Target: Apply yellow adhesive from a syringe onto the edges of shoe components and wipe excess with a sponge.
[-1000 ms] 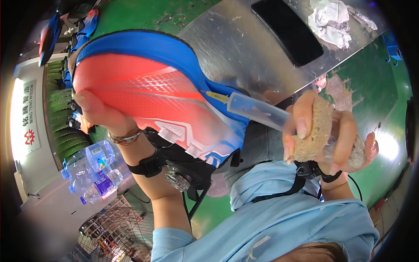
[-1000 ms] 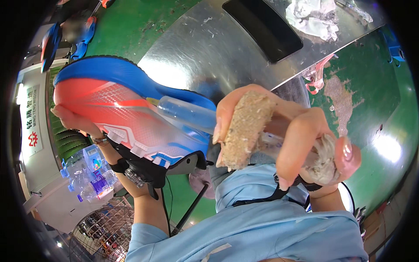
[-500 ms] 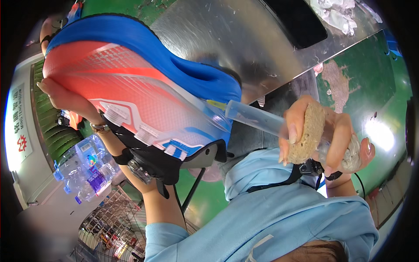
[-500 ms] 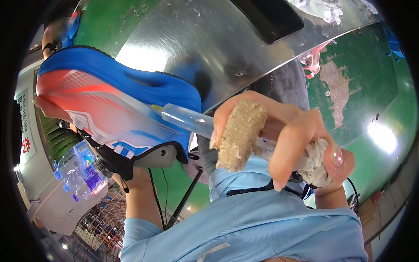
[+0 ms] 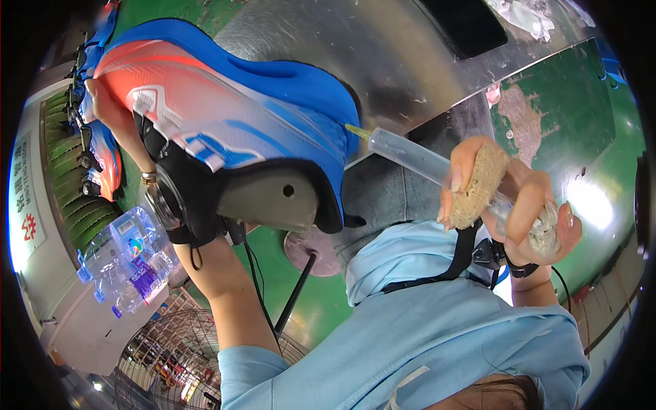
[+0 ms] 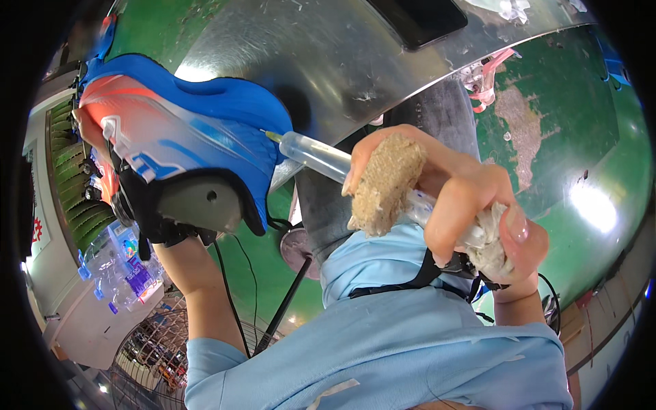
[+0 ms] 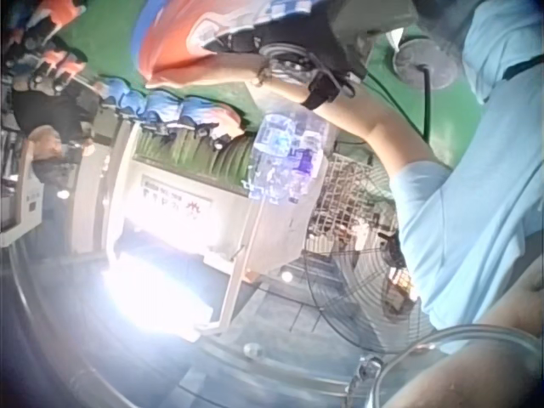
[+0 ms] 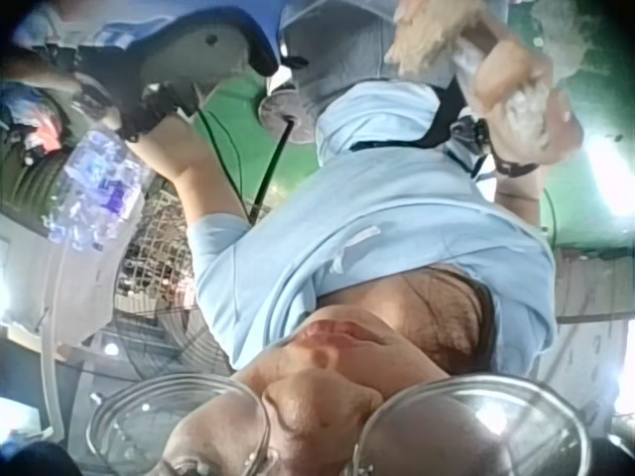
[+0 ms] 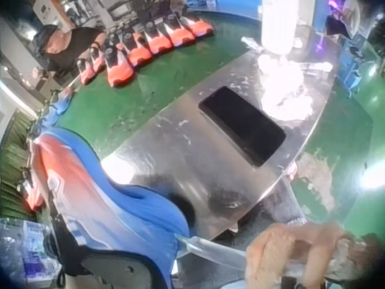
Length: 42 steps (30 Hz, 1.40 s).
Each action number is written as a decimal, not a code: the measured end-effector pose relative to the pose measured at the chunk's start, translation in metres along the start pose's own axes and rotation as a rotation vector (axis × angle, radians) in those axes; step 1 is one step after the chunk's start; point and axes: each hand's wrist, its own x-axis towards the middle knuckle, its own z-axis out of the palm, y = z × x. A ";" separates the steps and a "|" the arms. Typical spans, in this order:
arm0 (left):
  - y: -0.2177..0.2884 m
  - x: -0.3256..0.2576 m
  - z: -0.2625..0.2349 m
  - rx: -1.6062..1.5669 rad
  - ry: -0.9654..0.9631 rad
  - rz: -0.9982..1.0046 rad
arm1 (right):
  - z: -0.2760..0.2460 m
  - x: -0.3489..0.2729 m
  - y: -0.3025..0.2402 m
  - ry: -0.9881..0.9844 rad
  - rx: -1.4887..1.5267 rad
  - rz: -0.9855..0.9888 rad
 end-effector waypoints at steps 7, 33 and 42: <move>0.002 0.013 -0.002 -0.218 -0.218 -0.140 | 0.005 0.007 0.002 0.001 -0.167 -0.026; 0.020 -0.237 -0.046 -0.273 -0.227 -0.684 | 0.009 0.004 0.023 -0.005 -0.217 -0.110; 0.004 -0.250 -0.011 -0.351 -0.326 -0.695 | 0.025 -0.009 0.016 -0.011 -0.134 -0.085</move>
